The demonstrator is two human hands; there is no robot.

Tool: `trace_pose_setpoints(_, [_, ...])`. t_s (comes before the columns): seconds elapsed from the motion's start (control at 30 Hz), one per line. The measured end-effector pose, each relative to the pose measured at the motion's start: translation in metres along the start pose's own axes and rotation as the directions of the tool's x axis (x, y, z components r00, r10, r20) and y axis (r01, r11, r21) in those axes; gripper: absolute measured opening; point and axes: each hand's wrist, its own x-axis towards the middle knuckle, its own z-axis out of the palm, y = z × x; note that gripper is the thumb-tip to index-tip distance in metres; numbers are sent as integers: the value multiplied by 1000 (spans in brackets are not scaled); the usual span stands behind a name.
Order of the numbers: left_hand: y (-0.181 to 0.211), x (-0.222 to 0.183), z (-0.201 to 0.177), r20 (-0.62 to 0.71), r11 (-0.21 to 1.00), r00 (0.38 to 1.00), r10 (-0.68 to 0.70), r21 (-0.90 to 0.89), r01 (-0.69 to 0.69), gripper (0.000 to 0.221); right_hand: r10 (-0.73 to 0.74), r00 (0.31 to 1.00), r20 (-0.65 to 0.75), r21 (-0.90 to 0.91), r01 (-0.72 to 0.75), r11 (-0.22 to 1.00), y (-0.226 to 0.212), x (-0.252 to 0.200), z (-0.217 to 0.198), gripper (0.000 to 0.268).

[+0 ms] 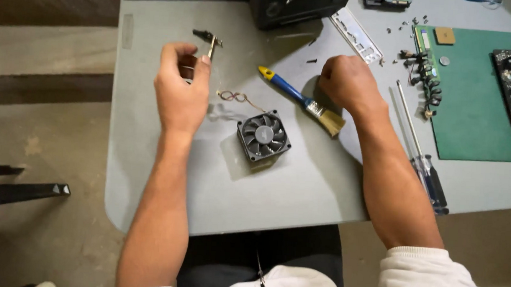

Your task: Cleaning dust from a CPU fan and heatsink using a brush and a screwdriver on a repair bench.

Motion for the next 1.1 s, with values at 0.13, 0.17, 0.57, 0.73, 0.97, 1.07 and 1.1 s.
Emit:
trace_pose_setpoints(0.13, [19, 17, 41, 116, 988, 982, 151, 18, -154, 16, 121, 992, 20, 376, -120, 919, 33, 6, -2, 23])
trace_pose_setpoints(0.17, [30, 20, 55, 227, 963, 939, 257, 17, -268, 15, 160, 986, 55, 525, -165, 835, 45, 2, -1, 25])
trace_pose_setpoints(0.57, [-19, 62, 257, 778, 545, 590, 214, 407, -733, 17, 166, 980, 114, 749, -194, 633, 63, 10, 3, 21])
trace_pose_setpoints(0.73, [2, 87, 263, 692, 605, 720, 41, 557, -569, 15, 185, 966, 178, 797, -252, 549, 50, -5, -26, 14])
trace_pose_setpoints(0.97, [-8, 94, 299, 678, 530, 733, -47, 639, -557, 28, 189, 961, 202, 809, -273, 521, 44, -11, -31, 10])
trace_pose_setpoints(1.07, [-4, 95, 302, 700, 538, 709, -88, 633, -557, 29, 187, 960, 210, 804, -278, 526, 45, -12, -32, 11])
trace_pose_setpoints(1.1, [-6, 96, 302, 698, 540, 710, -92, 635, -553, 29, 184, 959, 214, 802, -280, 528, 44, -13, -33, 11])
